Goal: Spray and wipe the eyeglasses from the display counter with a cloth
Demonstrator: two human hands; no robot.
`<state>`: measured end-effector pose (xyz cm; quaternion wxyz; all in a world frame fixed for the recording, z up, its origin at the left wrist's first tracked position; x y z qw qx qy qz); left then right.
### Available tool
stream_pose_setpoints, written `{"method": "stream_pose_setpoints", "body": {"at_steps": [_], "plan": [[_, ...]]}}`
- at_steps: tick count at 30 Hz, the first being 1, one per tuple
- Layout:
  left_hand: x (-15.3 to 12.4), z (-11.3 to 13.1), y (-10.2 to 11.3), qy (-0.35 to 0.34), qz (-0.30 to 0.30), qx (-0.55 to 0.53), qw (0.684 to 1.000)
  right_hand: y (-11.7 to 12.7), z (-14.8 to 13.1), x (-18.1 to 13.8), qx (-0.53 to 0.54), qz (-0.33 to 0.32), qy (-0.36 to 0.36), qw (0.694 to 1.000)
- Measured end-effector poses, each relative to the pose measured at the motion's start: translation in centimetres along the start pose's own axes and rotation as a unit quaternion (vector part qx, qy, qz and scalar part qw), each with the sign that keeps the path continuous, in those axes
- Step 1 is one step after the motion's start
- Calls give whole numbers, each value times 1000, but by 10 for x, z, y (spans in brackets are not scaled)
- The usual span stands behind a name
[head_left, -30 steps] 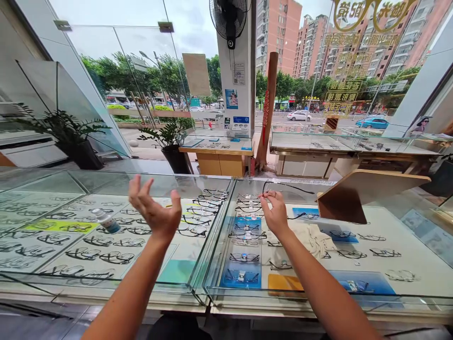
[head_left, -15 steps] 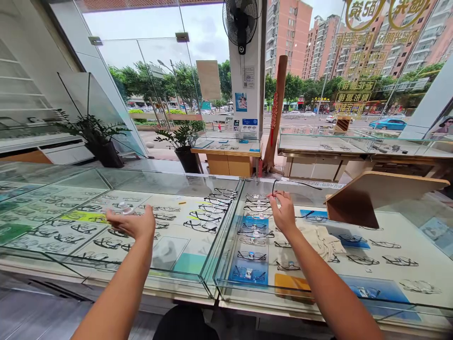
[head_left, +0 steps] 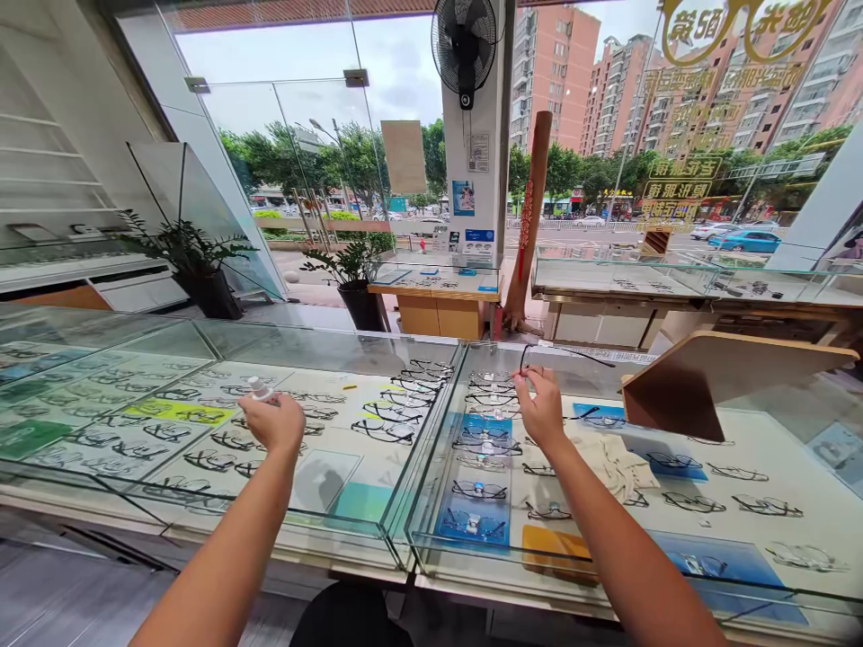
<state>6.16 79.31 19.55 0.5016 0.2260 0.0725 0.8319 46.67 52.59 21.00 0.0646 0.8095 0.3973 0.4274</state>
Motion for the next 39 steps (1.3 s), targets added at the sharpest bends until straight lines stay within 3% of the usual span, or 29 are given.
{"method": "stream_pose_setpoints", "body": {"at_steps": [5, 6, 8, 11, 14, 16, 18, 23, 28, 31, 39], "plan": [[-56, 66, -45, -106, -172, -106, 974, 0, -2, 0, 18, -8, -8, 1000], [-75, 83, -57, -103, -246, -207, 941, 0, -2, 0, 24, -12, -6, 1000], [-116, 117, -82, -78, -393, -352, 846, 1, -1, 1, 37, -23, -4, 999], [-170, 159, -108, -3, -575, -428, 697, 2, 1, 3, 59, -38, -5, 998], [-200, 175, -122, 34, -668, -447, 594, 3, 3, 6, 85, -48, -9, 995], [-207, 172, -126, 40, -698, -440, 563, 2, 1, 6, 115, -63, -14, 991], [-208, 163, -129, 36, -695, -434, 571, 0, -3, 6, 156, -88, -24, 984], [-207, 143, -133, -38, -624, -412, 663, -6, -13, 3, 263, -169, -70, 947], [-211, 139, -135, -148, -608, -307, 717, -9, -19, 2, 314, -241, -91, 914], [-213, 140, -135, -192, -607, -280, 719, -11, -22, 1, 337, -258, -89, 901], [-216, 144, -133, -210, -625, -264, 704, -14, -23, -1, 331, -287, -78, 895]]}}
Point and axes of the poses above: each hand's wrist, its own x-axis towards the middle knuckle, its own y-axis out of the back of the hand, z = x × y, the point moved 1 cm from there along x, towards the middle knuckle, and after that the axes turned 12 degrees about -z, right-handed, at the moved point
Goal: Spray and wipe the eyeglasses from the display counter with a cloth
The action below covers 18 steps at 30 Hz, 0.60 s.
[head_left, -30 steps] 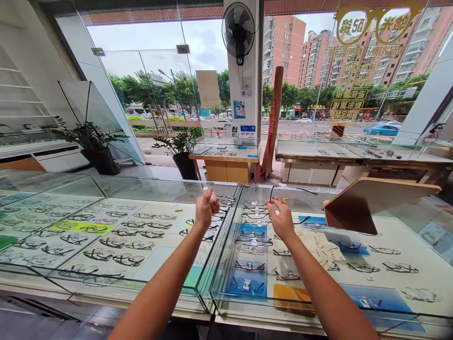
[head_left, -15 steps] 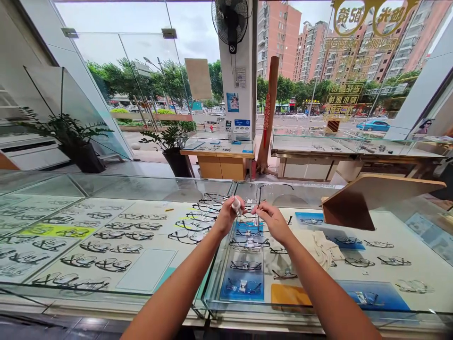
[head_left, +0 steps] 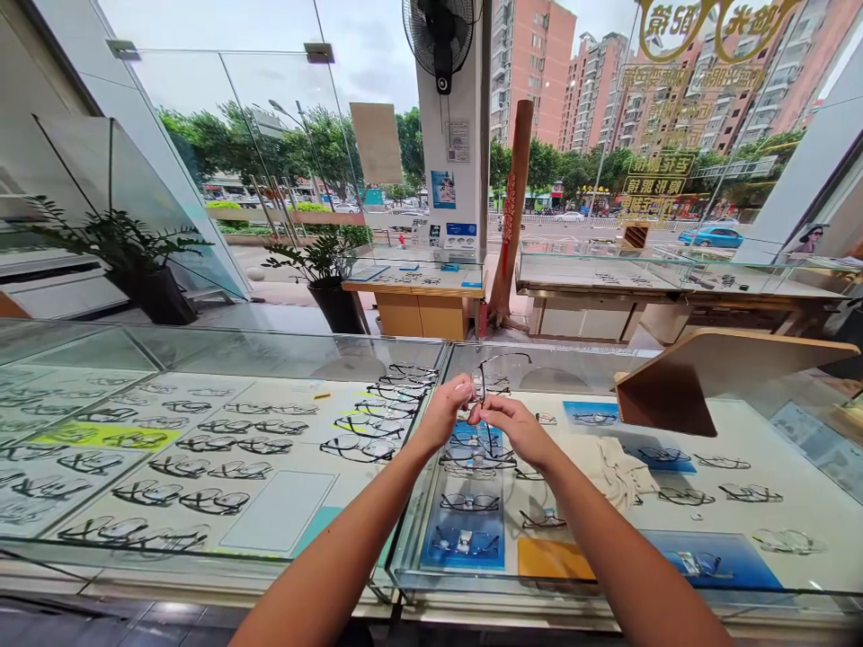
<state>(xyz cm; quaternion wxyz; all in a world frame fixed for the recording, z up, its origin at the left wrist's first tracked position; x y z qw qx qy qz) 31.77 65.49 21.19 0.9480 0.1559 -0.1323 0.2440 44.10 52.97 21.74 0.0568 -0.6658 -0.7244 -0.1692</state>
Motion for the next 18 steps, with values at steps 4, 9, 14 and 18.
{"method": "stream_pose_setpoints", "body": {"at_steps": [4, 9, 14, 18], "plan": [[-1, 2, 1, 2, 3, -17, 1000, 0, 4, 0, 11, -13, 11, 1000], [-1, 3, 4, 7, 6, -11, 1000, -1, -1, -2, 22, -30, 9, 999], [0, 4, 5, 8, 9, 3, 1000, -1, -4, -1, 40, -6, 4, 999], [-1, 4, 5, 0, -4, 41, 999, 2, 2, 1, 100, 46, 12, 994]]}}
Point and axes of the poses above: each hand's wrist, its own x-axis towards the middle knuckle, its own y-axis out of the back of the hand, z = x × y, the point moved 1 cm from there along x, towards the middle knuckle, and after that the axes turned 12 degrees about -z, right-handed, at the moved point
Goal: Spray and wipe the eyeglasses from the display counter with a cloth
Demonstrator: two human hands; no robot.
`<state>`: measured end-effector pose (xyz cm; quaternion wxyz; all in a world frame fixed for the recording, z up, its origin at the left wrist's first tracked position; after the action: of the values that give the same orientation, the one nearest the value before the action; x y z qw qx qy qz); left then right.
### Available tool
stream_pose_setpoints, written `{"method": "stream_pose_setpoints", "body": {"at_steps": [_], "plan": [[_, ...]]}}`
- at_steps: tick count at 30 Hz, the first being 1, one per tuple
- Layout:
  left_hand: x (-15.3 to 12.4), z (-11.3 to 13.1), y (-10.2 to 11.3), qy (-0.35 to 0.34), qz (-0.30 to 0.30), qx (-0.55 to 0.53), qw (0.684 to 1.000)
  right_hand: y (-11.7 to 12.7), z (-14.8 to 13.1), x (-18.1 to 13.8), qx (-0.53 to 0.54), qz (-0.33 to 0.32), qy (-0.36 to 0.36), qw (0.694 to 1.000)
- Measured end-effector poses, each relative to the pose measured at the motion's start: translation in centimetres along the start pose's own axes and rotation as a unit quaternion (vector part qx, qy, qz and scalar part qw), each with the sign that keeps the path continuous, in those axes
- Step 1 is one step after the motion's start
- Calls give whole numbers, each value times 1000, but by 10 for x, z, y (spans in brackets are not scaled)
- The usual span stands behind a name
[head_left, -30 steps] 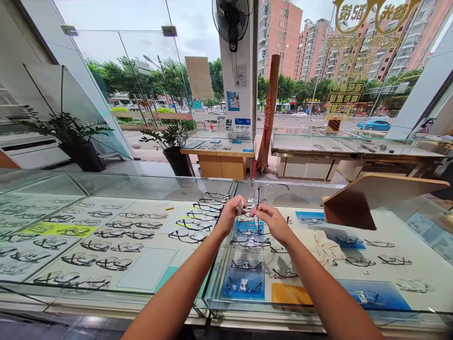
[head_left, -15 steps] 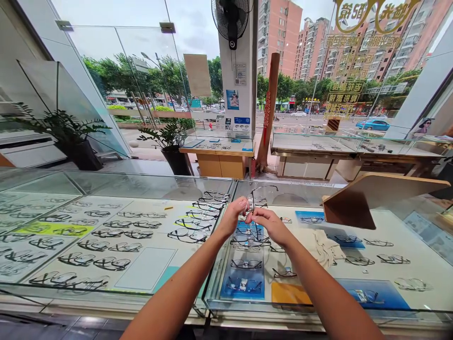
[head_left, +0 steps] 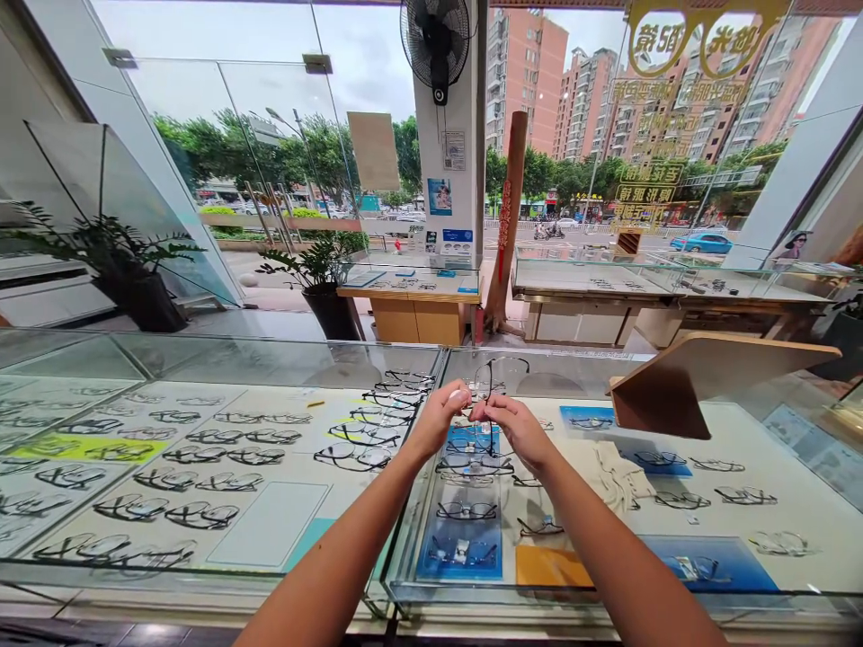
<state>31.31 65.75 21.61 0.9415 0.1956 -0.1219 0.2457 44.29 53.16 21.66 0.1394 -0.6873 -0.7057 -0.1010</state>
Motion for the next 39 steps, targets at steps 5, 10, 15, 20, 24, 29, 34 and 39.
{"method": "stream_pose_setpoints", "body": {"at_steps": [5, 10, 15, 20, 24, 29, 34, 39], "plan": [[-4, -2, -6, 13, -33, 82, 996, 5, 2, 2, 92, 74, 23, 993], [-6, -3, -12, 0, -65, 87, 994, 4, 0, 2, 113, 74, 24, 991], [-4, -6, -8, 11, -68, 68, 995, 7, 1, 1, 138, 71, 27, 987], [2, -11, 5, -1, -55, 28, 998, 13, 1, 1, 150, 82, 24, 985], [8, -21, 17, 53, -8, -14, 998, 17, 0, 0, 179, 93, 23, 979], [13, -44, 27, 193, 112, -10, 975, 24, 2, 0, 185, 93, 30, 978], [14, -58, 32, 240, 125, 1, 963, 27, 3, 1, 189, 94, 36, 977], [16, -60, 32, 249, 126, 34, 960, 26, 0, 1, 185, 96, 33, 978]]}}
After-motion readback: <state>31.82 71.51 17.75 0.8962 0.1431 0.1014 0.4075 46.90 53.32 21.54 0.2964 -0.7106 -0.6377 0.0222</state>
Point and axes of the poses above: each hand's wrist, its own x-axis towards the middle knuckle, its own y-axis out of the back of the hand, z = x × y, the point moved 1 cm from there along x, towards the middle knuckle, and after that the axes turned 12 degrees about -z, right-handed, at the moved point
